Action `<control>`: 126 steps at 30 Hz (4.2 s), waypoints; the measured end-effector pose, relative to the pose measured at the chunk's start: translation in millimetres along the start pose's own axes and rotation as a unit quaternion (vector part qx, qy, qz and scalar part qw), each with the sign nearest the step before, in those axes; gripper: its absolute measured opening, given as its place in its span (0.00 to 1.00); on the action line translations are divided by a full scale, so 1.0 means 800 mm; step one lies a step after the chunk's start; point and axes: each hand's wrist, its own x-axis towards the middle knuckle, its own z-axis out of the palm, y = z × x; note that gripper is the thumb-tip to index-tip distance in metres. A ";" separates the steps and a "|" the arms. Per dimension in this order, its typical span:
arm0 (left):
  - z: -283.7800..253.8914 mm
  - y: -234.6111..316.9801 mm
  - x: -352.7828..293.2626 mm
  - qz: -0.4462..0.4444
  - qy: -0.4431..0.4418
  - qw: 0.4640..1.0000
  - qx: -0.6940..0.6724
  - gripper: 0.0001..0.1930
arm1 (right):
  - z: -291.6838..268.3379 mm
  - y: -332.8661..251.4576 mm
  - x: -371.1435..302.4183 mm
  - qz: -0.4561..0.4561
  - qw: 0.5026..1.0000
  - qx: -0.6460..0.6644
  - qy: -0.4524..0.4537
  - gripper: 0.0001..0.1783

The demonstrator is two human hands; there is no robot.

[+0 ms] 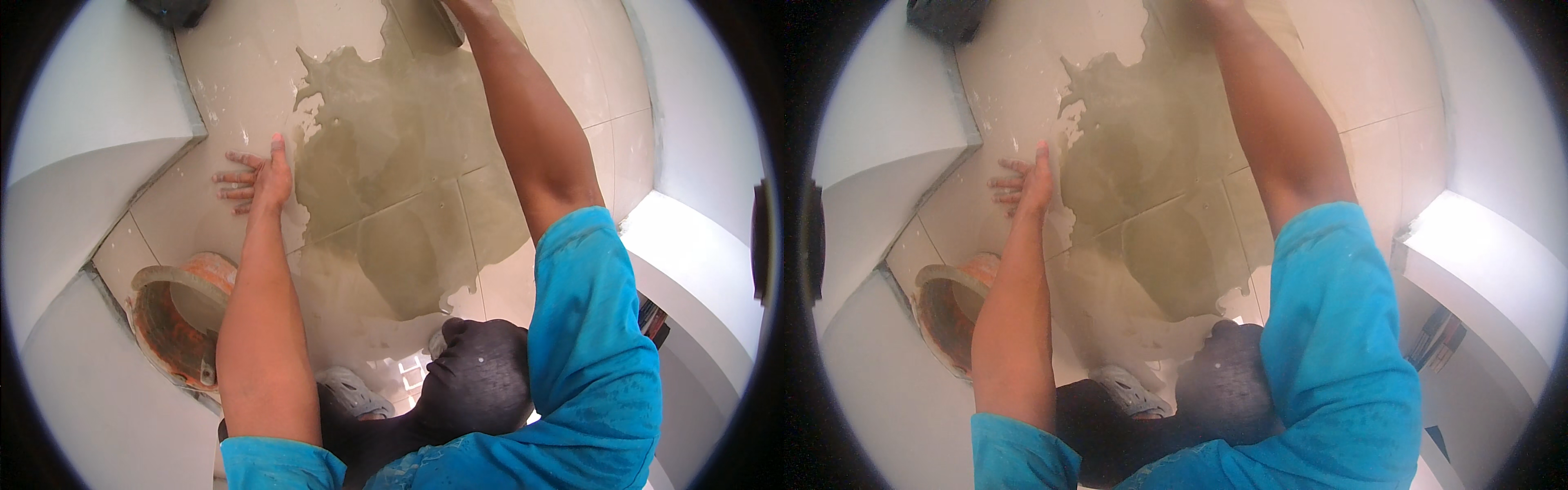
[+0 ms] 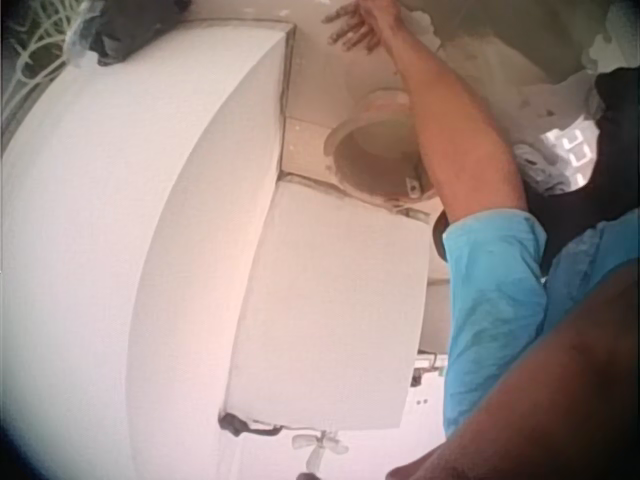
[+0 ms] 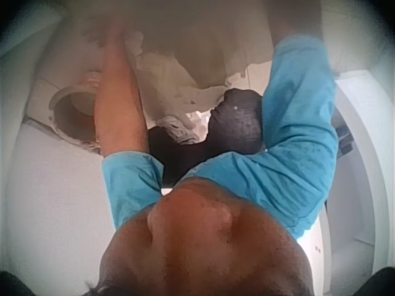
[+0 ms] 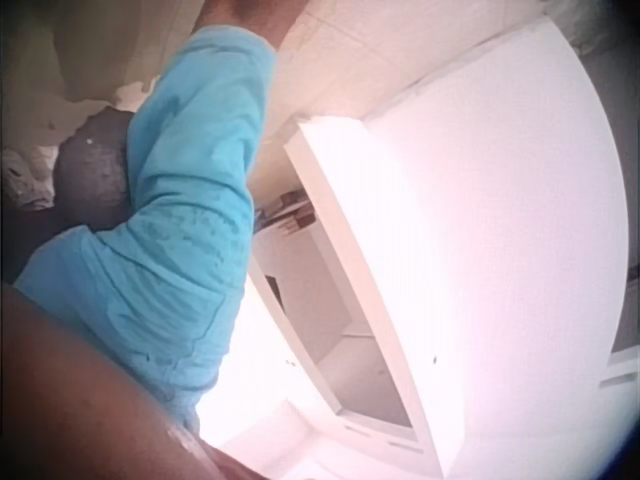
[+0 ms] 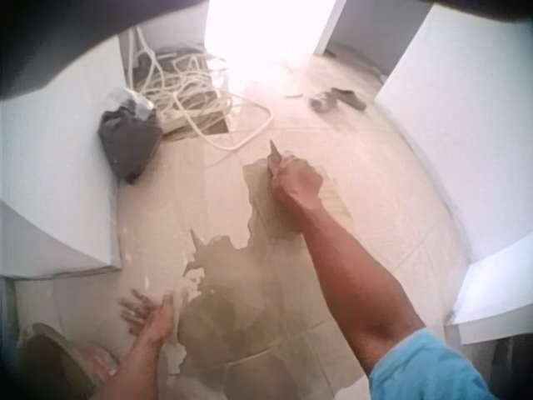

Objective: The person pours a cement mixture from a bucket onto a tiled floor and spreads it evenly using a trowel. The person kneels while working and covers a section of the floor with the mixture.

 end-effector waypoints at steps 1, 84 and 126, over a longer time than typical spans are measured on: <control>0.000 -0.001 0.001 -0.001 -0.001 1.000 -0.001 0.56 | -0.006 -0.010 -0.007 -0.009 1.000 0.007 -0.008 0.18; 0.014 -0.008 0.021 -0.002 0.027 0.999 -0.039 0.51 | 0.015 -0.040 -0.140 -0.071 0.956 0.273 -0.080 0.17; 0.013 -0.007 0.018 -0.017 0.005 1.000 -0.024 0.52 | -0.034 0.029 -0.154 -0.142 0.912 0.289 -0.252 0.20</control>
